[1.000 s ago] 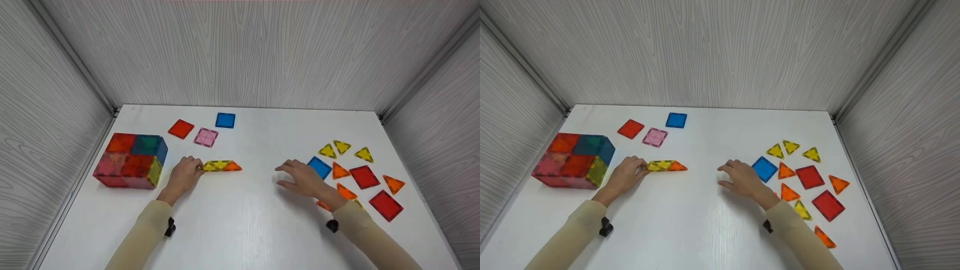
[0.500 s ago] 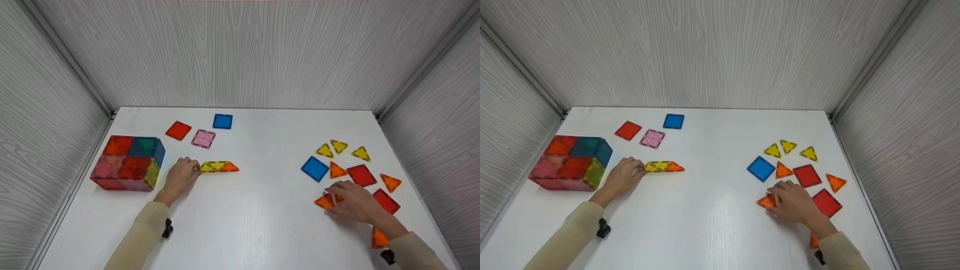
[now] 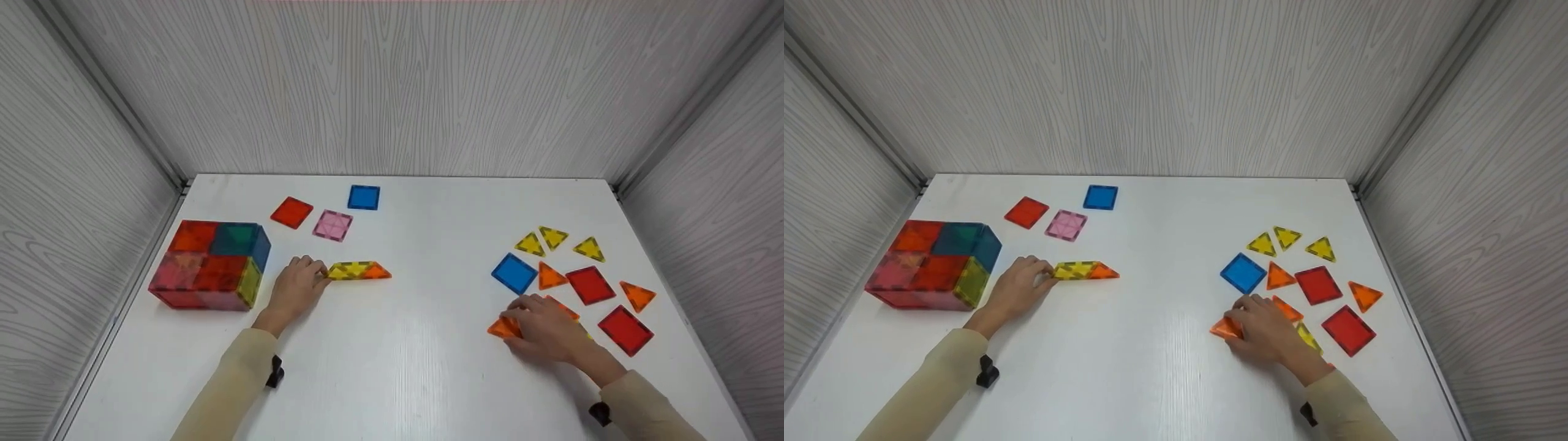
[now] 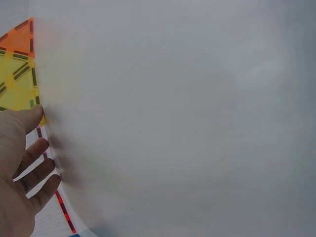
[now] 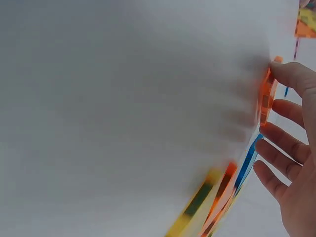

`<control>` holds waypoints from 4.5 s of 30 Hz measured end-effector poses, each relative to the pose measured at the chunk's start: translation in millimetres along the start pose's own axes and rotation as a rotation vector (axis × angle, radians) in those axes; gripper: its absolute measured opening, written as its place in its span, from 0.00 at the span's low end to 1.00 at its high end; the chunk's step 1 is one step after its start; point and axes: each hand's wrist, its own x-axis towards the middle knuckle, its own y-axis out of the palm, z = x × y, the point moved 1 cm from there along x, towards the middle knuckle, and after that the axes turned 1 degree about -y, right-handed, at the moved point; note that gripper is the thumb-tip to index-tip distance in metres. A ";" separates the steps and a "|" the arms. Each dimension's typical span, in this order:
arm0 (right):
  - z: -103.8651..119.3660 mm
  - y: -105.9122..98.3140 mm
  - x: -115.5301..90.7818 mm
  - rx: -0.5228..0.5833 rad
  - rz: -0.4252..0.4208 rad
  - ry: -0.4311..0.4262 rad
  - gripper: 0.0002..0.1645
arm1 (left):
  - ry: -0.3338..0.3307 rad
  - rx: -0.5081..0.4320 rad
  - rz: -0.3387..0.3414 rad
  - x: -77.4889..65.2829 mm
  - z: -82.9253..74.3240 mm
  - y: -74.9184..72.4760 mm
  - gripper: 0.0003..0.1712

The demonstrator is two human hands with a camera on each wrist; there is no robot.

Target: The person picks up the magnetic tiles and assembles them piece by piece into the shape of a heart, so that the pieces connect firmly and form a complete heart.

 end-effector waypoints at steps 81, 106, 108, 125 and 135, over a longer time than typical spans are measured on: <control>-70.7 -8.6 -43.2 0.149 -0.028 0.230 0.40 | 0.023 -0.006 -0.005 -0.5 1.9 1.3 0.13; 17.7 -14.6 7.3 0.155 -0.108 0.031 0.31 | -0.054 -0.072 -0.033 -50.1 -19.4 2.4 0.25; 32.1 -12.2 18.0 0.140 -0.093 -0.020 0.31 | -0.035 -0.066 -0.018 -56.0 -25.9 4.9 0.25; 106.4 5.6 90.4 0.079 0.019 -0.281 0.35 | 0.313 -0.018 0.073 -79.1 -68.7 32.7 0.30; 120.8 5.9 104.1 0.096 0.017 -0.311 0.34 | 0.395 0.036 0.039 -69.6 -92.0 45.4 0.27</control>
